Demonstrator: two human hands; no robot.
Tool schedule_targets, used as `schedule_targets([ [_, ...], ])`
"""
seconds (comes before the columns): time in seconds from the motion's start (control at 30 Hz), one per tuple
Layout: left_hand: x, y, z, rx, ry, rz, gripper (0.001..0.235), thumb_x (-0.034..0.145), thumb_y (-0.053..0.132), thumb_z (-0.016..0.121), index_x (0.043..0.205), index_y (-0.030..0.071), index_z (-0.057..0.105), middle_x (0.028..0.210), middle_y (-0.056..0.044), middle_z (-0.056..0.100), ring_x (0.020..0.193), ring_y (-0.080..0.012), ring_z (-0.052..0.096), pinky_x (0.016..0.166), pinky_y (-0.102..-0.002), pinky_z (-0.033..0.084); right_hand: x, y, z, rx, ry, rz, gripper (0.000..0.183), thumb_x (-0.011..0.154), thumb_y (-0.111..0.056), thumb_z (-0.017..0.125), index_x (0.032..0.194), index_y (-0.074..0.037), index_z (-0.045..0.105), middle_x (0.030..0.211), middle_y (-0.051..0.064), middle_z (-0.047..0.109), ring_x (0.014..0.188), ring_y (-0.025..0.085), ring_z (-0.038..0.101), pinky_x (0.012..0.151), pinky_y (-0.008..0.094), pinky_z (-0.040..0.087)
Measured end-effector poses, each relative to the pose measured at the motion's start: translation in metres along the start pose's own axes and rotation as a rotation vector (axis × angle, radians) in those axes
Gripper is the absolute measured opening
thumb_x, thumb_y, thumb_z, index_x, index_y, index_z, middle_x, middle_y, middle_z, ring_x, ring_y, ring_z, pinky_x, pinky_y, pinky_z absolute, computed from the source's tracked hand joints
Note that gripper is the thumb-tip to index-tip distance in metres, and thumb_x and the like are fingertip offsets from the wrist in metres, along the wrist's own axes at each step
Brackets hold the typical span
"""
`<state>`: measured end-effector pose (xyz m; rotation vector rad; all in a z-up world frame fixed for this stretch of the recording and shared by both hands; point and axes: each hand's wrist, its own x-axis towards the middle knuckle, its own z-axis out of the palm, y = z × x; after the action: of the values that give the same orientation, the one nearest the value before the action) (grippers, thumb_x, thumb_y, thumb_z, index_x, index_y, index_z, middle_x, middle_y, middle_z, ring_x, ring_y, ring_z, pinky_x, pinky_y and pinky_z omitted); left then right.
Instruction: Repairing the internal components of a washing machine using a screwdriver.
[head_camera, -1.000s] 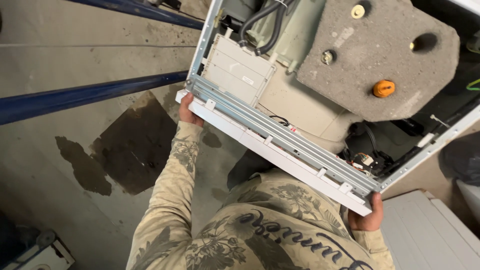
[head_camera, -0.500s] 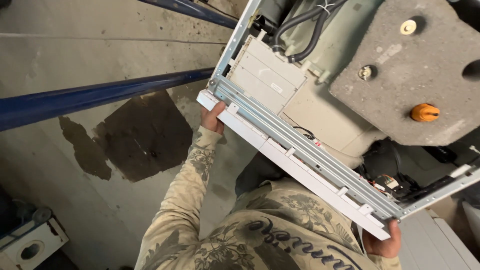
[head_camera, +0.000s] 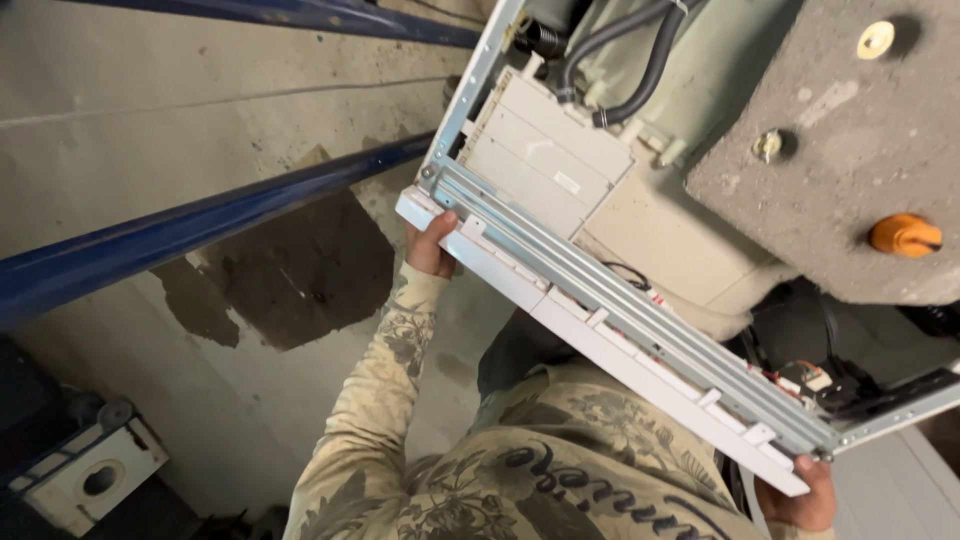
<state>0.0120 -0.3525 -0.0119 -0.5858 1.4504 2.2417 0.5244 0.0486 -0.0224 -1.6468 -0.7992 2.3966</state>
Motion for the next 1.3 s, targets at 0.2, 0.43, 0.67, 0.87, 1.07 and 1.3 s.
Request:
schedule_targets([
  [0.2, -0.008, 0.001, 0.011, -0.018, -0.014, 0.040, 0.085, 0.084, 0.013, 0.079, 0.156, 0.003, 0.035, 0.144, -0.012, 0.054, 0.135, -0.0277, 0.052, 0.115, -0.041, 0.044, 0.001, -0.003, -0.004, 0.007, -0.010, 0.021, 0.059, 0.093, -0.025, 0.066, 0.141, 0.006, 0.052, 0.138, 0.018, 0.062, 0.131, 0.035, 0.060, 0.121, 0.049, 0.040],
  [0.43, -0.004, -0.024, -0.009, -0.018, 0.057, 0.183, 0.082, 0.085, 0.011, 0.079, 0.155, 0.005, 0.037, 0.147, -0.012, 0.051, 0.137, -0.0286, 0.050, 0.116, -0.044, 0.044, 0.009, -0.005, -0.001, 0.007, -0.014, 0.047, 0.058, 0.091, -0.027, 0.066, 0.139, 0.001, 0.050, 0.143, 0.014, 0.061, 0.134, 0.033, 0.057, 0.122, 0.048, 0.037],
  [0.67, -0.022, -0.044, -0.052, -0.108, 0.154, 0.143, 0.082, 0.082, 0.011, 0.077, 0.153, 0.012, 0.036, 0.146, -0.010, 0.050, 0.134, -0.0266, 0.053, 0.110, -0.042, 0.048, -0.002, -0.019, 0.051, -0.066, -0.013, 0.041, 0.076, 0.085, -0.029, 0.066, 0.155, -0.006, 0.049, 0.146, 0.011, 0.060, 0.134, 0.030, 0.056, 0.119, 0.045, 0.036],
  [0.87, -0.021, -0.056, -0.050, -0.105, 0.197, 0.237, 0.081, 0.088, 0.010, 0.081, 0.155, 0.001, 0.036, 0.140, -0.016, 0.051, 0.125, -0.0280, 0.054, 0.105, -0.044, 0.050, 0.019, -0.038, 0.020, -0.237, 0.086, 0.091, 0.064, 0.089, -0.032, 0.058, 0.148, -0.008, 0.053, 0.137, 0.015, 0.063, 0.124, 0.035, 0.060, 0.109, 0.052, 0.042],
  [1.07, -0.047, -0.033, -0.028, -0.135, 0.305, 0.117, 0.112, 0.075, 0.027, 0.088, 0.158, 0.001, 0.018, 0.140, -0.019, 0.049, 0.123, -0.0285, 0.056, 0.098, -0.043, 0.055, 0.026, -0.108, 0.026, -0.930, 0.058, 0.040, 0.051, 0.098, -0.021, 0.064, 0.138, 0.007, 0.055, 0.122, 0.015, 0.063, 0.106, 0.026, 0.063, 0.091, 0.042, 0.051],
  [1.3, -0.065, -0.042, -0.026, 0.064, 0.211, 0.210, 0.136, 0.069, 0.049, 0.089, 0.159, -0.005, 0.001, 0.145, -0.025, 0.047, 0.128, -0.0327, 0.058, 0.102, -0.043, 0.055, 0.013, -0.158, 0.119, -1.827, 0.195, -0.243, 0.044, 0.100, -0.035, 0.071, 0.103, 0.008, 0.078, 0.080, 0.017, 0.073, 0.075, 0.024, 0.068, 0.070, 0.037, 0.050],
])
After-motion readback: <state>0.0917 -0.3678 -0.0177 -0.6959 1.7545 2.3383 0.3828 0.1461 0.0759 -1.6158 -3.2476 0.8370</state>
